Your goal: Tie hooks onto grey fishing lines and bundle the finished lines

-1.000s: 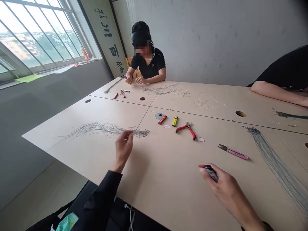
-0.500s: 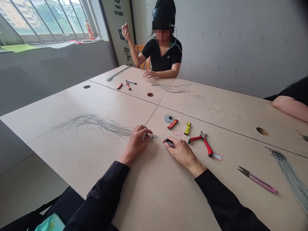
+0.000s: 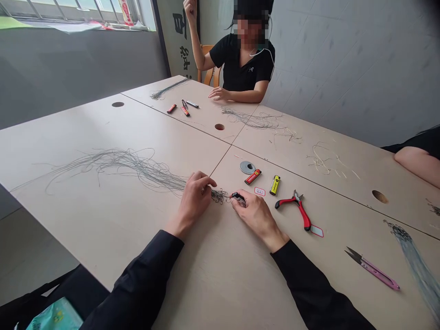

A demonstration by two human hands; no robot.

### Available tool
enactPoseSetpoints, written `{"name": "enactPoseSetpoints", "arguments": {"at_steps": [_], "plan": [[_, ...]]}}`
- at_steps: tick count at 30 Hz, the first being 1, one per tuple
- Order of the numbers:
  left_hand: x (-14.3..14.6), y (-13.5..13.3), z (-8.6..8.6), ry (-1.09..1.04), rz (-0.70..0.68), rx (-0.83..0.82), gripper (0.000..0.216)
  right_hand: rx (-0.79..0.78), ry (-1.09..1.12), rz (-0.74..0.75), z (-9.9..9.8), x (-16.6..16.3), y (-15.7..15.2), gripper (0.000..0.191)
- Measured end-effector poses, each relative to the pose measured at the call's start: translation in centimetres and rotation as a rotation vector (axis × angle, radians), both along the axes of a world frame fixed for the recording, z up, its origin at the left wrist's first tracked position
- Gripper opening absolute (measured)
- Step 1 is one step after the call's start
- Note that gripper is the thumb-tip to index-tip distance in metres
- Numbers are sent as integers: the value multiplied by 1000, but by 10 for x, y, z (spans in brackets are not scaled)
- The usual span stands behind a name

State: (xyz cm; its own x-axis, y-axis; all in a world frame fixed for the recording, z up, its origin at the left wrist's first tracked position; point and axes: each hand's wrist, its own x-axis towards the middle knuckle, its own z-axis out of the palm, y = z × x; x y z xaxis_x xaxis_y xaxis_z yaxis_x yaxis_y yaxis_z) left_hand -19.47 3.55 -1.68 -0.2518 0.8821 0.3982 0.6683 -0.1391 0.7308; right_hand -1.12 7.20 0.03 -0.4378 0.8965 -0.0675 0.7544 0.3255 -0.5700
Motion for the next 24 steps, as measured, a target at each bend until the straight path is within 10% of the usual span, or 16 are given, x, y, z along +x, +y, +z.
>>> {"name": "enactPoseSetpoints", "arguments": {"at_steps": [13, 24], "plan": [[-4, 2, -1, -126, 163, 14, 29, 156, 121, -145, 7, -11, 21, 28], [-4, 0, 0, -146, 171, -13, 28, 93, -39, 81, 9, -20, 20, 15]]}}
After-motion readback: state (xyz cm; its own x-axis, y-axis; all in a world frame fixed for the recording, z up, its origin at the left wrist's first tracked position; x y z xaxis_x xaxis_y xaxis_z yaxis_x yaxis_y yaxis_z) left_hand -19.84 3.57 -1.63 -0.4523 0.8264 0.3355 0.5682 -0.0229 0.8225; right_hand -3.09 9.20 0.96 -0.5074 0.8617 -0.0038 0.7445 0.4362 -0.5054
